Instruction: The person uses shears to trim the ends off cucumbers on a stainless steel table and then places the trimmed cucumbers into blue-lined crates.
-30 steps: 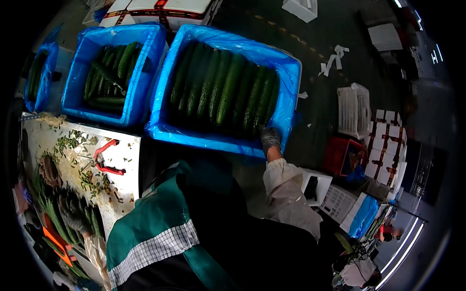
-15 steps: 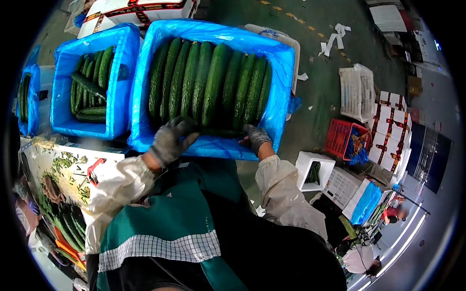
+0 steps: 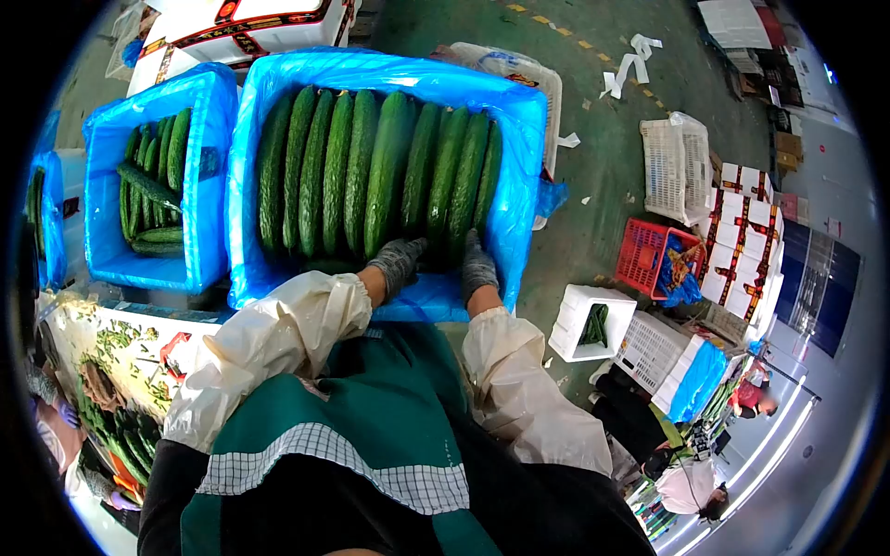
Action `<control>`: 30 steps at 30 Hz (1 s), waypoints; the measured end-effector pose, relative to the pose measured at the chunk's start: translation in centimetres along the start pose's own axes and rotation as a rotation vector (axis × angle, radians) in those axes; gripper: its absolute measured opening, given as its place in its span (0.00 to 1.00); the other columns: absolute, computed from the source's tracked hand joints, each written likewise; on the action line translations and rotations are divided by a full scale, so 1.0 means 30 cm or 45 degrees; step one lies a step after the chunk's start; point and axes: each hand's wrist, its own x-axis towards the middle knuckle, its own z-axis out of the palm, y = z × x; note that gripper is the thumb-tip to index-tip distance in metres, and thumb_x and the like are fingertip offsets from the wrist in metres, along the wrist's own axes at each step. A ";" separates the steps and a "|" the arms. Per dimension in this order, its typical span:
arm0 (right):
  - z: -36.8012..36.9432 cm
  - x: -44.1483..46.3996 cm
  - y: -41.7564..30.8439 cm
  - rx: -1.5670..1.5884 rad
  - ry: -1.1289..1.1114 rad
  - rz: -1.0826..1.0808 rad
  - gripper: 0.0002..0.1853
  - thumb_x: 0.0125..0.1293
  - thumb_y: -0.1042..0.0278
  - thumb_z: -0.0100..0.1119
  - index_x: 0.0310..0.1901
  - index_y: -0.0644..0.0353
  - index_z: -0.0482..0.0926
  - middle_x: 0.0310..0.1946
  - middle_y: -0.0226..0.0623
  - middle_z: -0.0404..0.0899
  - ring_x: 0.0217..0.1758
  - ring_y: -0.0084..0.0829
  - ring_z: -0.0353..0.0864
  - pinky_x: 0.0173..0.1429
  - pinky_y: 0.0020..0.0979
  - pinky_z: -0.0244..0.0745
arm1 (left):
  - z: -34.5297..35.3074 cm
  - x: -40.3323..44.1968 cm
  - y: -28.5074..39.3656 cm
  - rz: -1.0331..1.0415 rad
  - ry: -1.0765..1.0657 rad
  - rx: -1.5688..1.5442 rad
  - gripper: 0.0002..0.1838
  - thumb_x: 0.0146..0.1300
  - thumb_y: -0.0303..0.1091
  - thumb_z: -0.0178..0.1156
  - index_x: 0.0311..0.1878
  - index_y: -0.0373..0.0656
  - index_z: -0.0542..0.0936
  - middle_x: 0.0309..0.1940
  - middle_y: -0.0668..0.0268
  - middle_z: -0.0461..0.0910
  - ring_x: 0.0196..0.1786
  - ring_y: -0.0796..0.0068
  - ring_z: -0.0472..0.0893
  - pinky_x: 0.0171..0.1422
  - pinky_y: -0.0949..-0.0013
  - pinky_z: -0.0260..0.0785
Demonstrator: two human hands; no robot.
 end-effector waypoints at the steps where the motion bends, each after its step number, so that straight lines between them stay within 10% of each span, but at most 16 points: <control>1: -0.002 0.065 0.053 0.430 -0.165 -0.014 0.35 0.61 0.39 0.43 0.60 0.61 0.63 0.57 0.44 0.67 0.58 0.43 0.66 0.64 0.37 0.57 | 0.015 0.019 -0.015 0.023 0.101 -0.045 0.21 0.56 0.46 0.56 0.43 0.37 0.75 0.36 0.52 0.77 0.39 0.59 0.76 0.44 0.64 0.67; 7: 0.014 -0.051 -0.023 0.942 -0.426 0.128 0.30 0.63 0.45 0.46 0.60 0.59 0.64 0.56 0.41 0.69 0.57 0.40 0.67 0.65 0.37 0.58 | 0.113 0.202 -0.163 0.266 0.620 -0.372 0.19 0.54 0.48 0.59 0.40 0.42 0.76 0.23 0.62 0.75 0.22 0.68 0.72 0.24 0.65 0.65; 13: 0.019 -0.145 -0.100 -0.148 -0.043 -0.013 0.36 0.56 0.38 0.52 0.55 0.64 0.70 0.52 0.44 0.72 0.53 0.35 0.70 0.59 0.31 0.61 | 0.100 0.155 -0.129 0.237 0.299 -0.597 0.21 0.54 0.47 0.59 0.45 0.41 0.74 0.32 0.60 0.77 0.31 0.64 0.75 0.33 0.59 0.68; 22: 0.042 -0.104 -0.124 0.835 -0.529 0.062 0.40 0.52 0.37 0.56 0.58 0.62 0.65 0.53 0.42 0.71 0.54 0.39 0.69 0.59 0.37 0.62 | 0.049 -0.051 -0.027 0.416 0.115 -0.569 0.35 0.52 0.54 0.61 0.54 0.34 0.69 0.49 0.54 0.73 0.50 0.59 0.73 0.56 0.64 0.62; 30: 0.022 -0.095 -0.142 1.011 -0.694 0.166 0.32 0.51 0.47 0.63 0.54 0.56 0.68 0.47 0.37 0.73 0.49 0.39 0.72 0.56 0.38 0.67 | -0.044 -0.041 0.071 0.490 0.134 0.607 0.46 0.47 0.72 0.51 0.45 0.29 0.75 0.31 0.47 0.78 0.33 0.59 0.80 0.41 0.65 0.71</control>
